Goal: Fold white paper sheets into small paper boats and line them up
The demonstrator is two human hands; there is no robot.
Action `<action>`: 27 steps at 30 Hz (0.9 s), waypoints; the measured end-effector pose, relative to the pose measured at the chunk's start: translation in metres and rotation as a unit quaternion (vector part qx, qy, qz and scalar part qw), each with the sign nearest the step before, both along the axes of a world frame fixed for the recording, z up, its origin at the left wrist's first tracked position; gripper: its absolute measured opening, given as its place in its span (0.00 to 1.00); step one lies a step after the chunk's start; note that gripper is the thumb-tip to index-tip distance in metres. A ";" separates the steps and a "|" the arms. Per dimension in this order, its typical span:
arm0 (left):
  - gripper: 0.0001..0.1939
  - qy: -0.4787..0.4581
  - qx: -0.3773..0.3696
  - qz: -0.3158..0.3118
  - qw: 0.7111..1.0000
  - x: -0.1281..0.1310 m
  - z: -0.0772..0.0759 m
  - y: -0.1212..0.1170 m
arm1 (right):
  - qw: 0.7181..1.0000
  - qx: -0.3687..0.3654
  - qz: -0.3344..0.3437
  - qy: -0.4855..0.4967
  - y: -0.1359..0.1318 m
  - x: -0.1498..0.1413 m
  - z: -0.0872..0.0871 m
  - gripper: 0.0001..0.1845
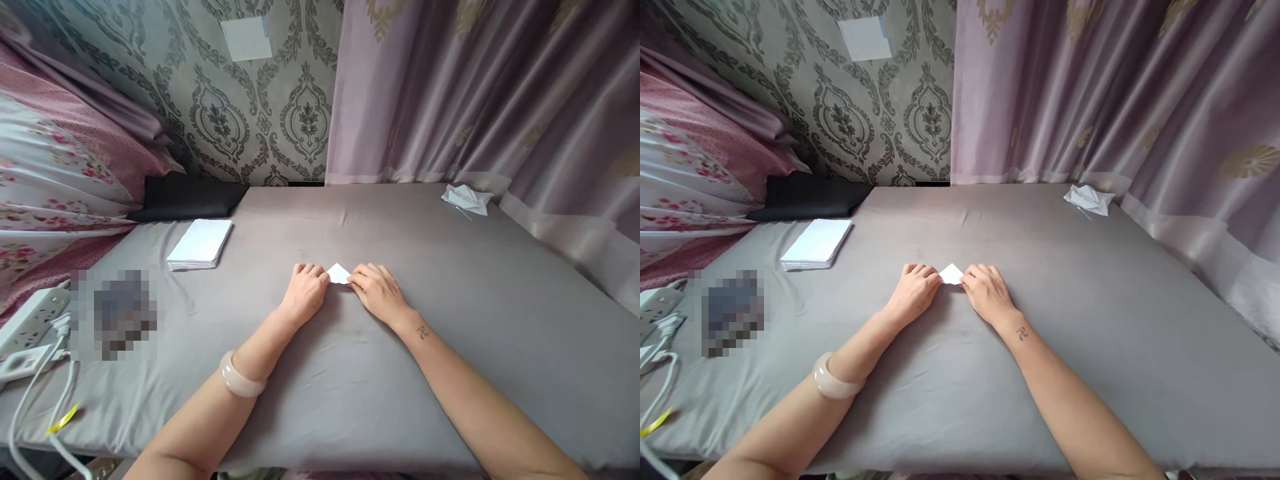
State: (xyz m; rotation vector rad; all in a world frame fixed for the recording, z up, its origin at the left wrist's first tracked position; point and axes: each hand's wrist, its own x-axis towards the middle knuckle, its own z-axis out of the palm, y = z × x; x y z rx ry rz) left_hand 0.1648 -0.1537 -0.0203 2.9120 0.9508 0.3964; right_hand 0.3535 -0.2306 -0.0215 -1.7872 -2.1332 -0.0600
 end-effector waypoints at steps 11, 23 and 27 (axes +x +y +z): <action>0.10 -0.116 -0.273 0.185 0.937 -0.001 0.006 0.014 | 0.954 -0.070 -0.126 0.265 0.011 0.007 -0.004 0.13; 0.11 -0.126 -0.262 0.211 0.933 -0.002 0.000 0.017 | 0.945 -0.087 -0.159 0.272 0.017 0.007 -0.008 0.14; 0.12 -0.130 -0.286 0.220 0.923 -0.002 0.002 0.018 | 0.943 -0.097 -0.159 0.275 0.017 0.007 -0.008 0.14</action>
